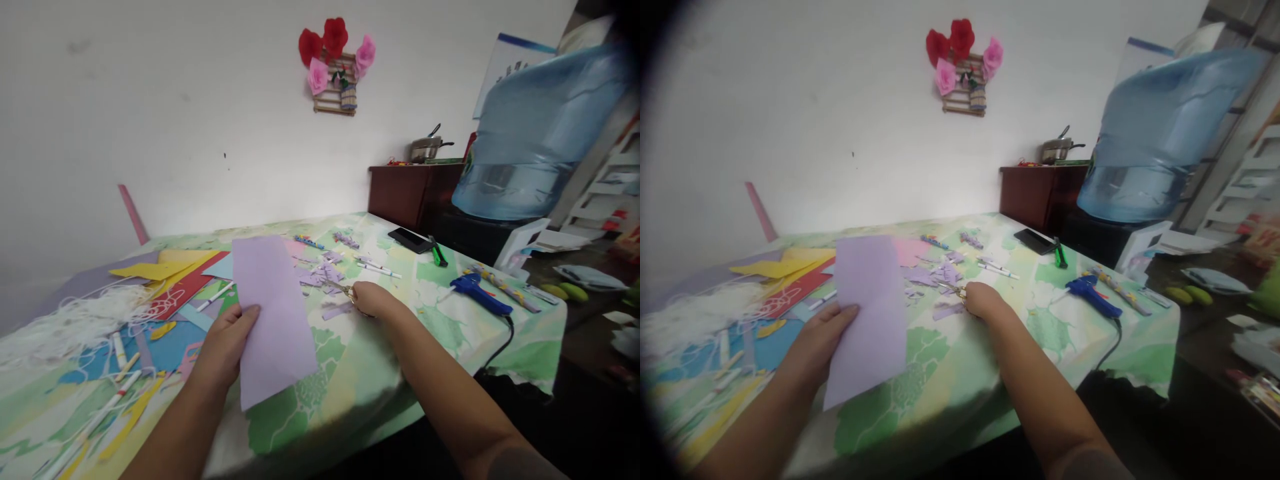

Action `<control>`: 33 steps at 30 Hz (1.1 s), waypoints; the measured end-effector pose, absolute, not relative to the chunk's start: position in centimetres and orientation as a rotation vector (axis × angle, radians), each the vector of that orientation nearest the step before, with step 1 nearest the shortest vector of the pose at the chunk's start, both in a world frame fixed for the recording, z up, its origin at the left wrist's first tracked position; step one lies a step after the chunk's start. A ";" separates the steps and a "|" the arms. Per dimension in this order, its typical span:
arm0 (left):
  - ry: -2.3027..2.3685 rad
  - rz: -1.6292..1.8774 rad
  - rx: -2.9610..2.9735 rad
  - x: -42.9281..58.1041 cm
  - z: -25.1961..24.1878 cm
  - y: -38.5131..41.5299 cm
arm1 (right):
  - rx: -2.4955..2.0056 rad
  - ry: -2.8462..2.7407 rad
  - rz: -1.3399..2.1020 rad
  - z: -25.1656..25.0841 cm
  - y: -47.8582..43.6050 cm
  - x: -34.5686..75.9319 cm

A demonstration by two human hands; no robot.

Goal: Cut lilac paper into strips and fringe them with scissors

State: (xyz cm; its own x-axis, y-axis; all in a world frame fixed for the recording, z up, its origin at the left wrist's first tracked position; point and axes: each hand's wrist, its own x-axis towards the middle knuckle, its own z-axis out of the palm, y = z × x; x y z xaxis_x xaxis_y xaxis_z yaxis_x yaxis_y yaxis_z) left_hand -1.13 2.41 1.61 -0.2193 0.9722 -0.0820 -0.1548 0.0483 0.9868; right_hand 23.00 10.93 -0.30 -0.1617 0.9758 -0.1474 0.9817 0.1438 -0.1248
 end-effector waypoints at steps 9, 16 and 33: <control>1.282 1.424 0.960 -1.3 1.1 2.6 | 2.062 2.483 -0.345 -0.8 10.8 22.9; 1.543 1.383 1.231 -1.5 1.5 2.1 | 2.606 2.477 -0.384 0.2 11.1 23.9; 1.420 1.640 2.483 0.1 -0.1 1.0 | 1.062 2.666 -3.187 1.0 6.5 12.8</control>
State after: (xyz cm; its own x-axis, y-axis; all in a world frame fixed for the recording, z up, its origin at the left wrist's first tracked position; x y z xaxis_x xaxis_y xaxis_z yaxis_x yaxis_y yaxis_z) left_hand 0.09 0.99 -0.12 0.1395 0.5674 0.8116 0.7219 -0.6192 0.3089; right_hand 12.80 6.55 0.97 -0.3245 0.8946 0.3072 -0.4603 0.1343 -0.8775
